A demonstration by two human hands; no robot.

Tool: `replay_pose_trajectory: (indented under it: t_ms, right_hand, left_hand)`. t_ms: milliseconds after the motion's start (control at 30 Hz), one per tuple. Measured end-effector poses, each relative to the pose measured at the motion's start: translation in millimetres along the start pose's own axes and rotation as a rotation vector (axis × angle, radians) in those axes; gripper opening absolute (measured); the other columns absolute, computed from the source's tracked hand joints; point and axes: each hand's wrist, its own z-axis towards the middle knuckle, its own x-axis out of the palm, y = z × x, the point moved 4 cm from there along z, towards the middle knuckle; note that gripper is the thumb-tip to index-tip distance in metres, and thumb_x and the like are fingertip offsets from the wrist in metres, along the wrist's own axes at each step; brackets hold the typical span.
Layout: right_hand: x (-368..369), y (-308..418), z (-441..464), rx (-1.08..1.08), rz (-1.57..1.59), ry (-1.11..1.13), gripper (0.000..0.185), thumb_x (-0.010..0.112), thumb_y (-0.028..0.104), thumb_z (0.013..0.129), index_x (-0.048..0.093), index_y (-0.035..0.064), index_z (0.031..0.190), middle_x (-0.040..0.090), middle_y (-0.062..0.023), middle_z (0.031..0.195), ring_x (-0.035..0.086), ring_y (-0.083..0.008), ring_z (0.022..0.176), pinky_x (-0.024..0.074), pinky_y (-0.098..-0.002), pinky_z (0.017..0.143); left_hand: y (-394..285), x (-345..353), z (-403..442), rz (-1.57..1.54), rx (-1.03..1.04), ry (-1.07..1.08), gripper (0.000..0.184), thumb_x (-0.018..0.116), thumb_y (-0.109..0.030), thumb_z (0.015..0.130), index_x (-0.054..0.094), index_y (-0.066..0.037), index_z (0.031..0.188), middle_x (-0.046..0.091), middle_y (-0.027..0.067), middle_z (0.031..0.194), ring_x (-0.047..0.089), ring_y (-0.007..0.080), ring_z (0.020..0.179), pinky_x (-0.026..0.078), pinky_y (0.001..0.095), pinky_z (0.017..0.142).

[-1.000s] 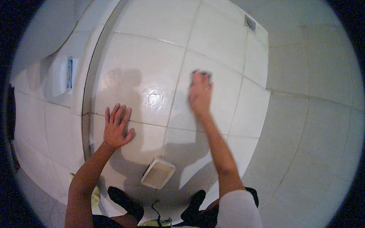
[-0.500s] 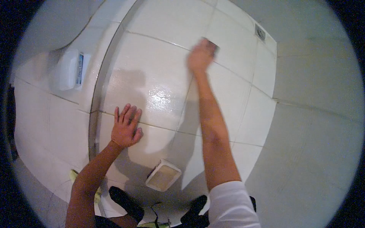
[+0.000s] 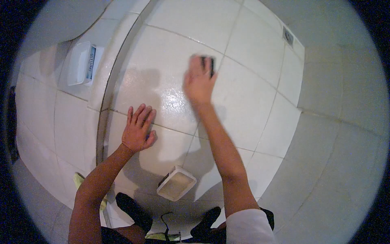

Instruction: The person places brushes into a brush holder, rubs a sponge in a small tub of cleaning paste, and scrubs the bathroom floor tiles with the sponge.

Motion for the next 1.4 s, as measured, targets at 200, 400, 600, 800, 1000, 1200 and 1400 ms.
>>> replay_pose_trajectory:
  t_ms: [200,400,600,800,1000,1200,1400]
  right_hand:
    - [-1,7,19,-0.124,-0.052,0.054,0.051,0.048,0.023,0.09,0.04,0.0123,0.14,0.036,-0.0058,0.147,0.027,-0.0335,0.138,0.0219,-0.0674,0.102]
    - [1,14,-7,0.005,-0.017,0.053,0.047,0.044,0.019,0.092,0.04,0.0096,0.139,0.036,-0.0071,0.147,0.025,-0.0336,0.139,0.0204,-0.0711,0.1]
    - [0,19,5,0.073,0.017,0.038,0.046,0.044,0.019,0.093,0.041,0.008,0.137,0.035,-0.0077,0.147,0.026,-0.0342,0.138,0.0212,-0.0728,0.099]
    - [-4,14,38,0.057,0.023,0.096,0.048,0.045,0.022,0.092,0.041,0.0089,0.138,0.034,-0.0072,0.148,0.024,-0.0327,0.139,0.0204,-0.0712,0.1]
    - [-1,19,15,-0.002,-0.059,0.043,0.045,0.045,0.016,0.091,0.042,0.0085,0.136,0.038,-0.0072,0.145,0.029,-0.0334,0.137,0.0248,-0.071,0.097]
    - [4,38,-19,-0.001,-0.001,-0.045,0.045,0.046,0.015,0.091,0.043,0.0056,0.134,0.038,-0.0093,0.145,0.029,-0.0338,0.137,0.0265,-0.0702,0.096]
    - [10,24,52,0.032,-0.004,-0.009,0.048,0.046,0.016,0.091,0.041,0.0053,0.137,0.039,-0.0113,0.144,0.031,-0.0348,0.135,0.0258,-0.0675,0.098]
  left_hand:
    - [3,3,-2,-0.026,0.016,-0.006,0.069,0.056,-0.03,0.077,0.038,-0.003,0.138,0.038,0.017,0.14,0.029,0.0357,0.135,0.013,0.0605,0.111]
    - [6,2,2,-0.045,0.02,0.009,0.07,0.057,-0.03,0.076,0.038,-0.003,0.138,0.037,0.0172,0.14,0.029,0.0358,0.135,0.013,0.061,0.111]
    - [5,1,0,-0.043,0.038,-0.006,0.071,0.058,-0.031,0.076,0.038,-0.003,0.138,0.037,0.0168,0.14,0.029,0.0359,0.135,0.014,0.0612,0.111]
    - [5,2,0,0.006,0.019,-0.015,0.068,0.053,-0.034,0.078,0.04,-0.004,0.137,0.037,0.0155,0.141,0.029,0.0321,0.136,0.015,0.0595,0.111]
    - [5,2,-1,-0.004,0.026,-0.018,0.068,0.054,-0.034,0.078,0.04,-0.004,0.137,0.037,0.0151,0.141,0.028,0.0318,0.137,0.016,0.0593,0.111]
    - [5,1,-1,-0.058,0.024,-0.029,0.071,0.059,-0.031,0.075,0.039,-0.005,0.137,0.038,0.0155,0.14,0.028,0.0343,0.136,0.015,0.0606,0.111]
    - [7,3,-1,-0.041,0.007,-0.005,0.071,0.059,-0.031,0.075,0.039,-0.004,0.138,0.038,0.0153,0.14,0.028,0.0339,0.136,0.015,0.0599,0.111]
